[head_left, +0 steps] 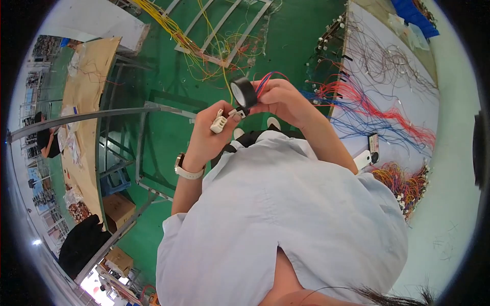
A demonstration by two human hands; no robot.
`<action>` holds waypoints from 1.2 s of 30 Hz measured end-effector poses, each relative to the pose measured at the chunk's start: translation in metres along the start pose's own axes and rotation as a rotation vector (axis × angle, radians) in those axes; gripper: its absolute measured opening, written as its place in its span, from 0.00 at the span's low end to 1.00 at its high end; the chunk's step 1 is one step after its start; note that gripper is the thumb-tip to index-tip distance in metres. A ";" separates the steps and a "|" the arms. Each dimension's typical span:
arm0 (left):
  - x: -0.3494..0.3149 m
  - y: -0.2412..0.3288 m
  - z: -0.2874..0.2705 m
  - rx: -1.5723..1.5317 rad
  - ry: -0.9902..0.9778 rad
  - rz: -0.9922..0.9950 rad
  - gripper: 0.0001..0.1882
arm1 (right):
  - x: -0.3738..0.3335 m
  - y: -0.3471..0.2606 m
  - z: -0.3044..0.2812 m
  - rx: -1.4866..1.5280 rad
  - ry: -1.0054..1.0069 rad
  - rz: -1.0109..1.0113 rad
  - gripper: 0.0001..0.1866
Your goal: Assembling and bundling electrical wires using insulation tape and connectors in a factory setting.
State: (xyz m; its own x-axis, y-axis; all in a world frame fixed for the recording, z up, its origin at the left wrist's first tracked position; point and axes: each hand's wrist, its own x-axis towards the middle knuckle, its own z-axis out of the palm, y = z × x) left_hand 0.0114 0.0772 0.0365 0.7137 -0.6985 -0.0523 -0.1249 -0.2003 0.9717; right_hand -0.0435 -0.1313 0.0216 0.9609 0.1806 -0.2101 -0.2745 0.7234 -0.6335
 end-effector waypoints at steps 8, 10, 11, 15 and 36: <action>0.008 0.006 0.011 0.437 0.157 0.305 0.07 | 0.013 0.023 0.008 -0.395 0.239 -0.189 0.20; 0.008 0.007 0.013 0.303 0.163 0.111 0.08 | 0.013 0.023 0.008 -0.378 0.215 -0.168 0.20; 0.008 0.008 0.014 0.321 0.161 0.088 0.08 | 0.013 0.022 0.007 -0.341 0.170 -0.180 0.19; 0.009 0.006 0.017 0.240 0.137 0.035 0.11 | 0.011 0.018 0.000 -0.381 0.154 -0.127 0.20; 0.014 -0.016 0.018 0.485 0.190 0.341 0.09 | -0.015 -0.007 -0.020 -0.345 -0.166 0.115 0.33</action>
State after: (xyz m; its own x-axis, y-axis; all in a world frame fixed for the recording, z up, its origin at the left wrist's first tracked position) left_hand 0.0106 0.0584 0.0162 0.6830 -0.6528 0.3277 -0.6346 -0.3082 0.7087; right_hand -0.0570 -0.1525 0.0147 0.9084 0.3731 -0.1885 -0.3498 0.4314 -0.8316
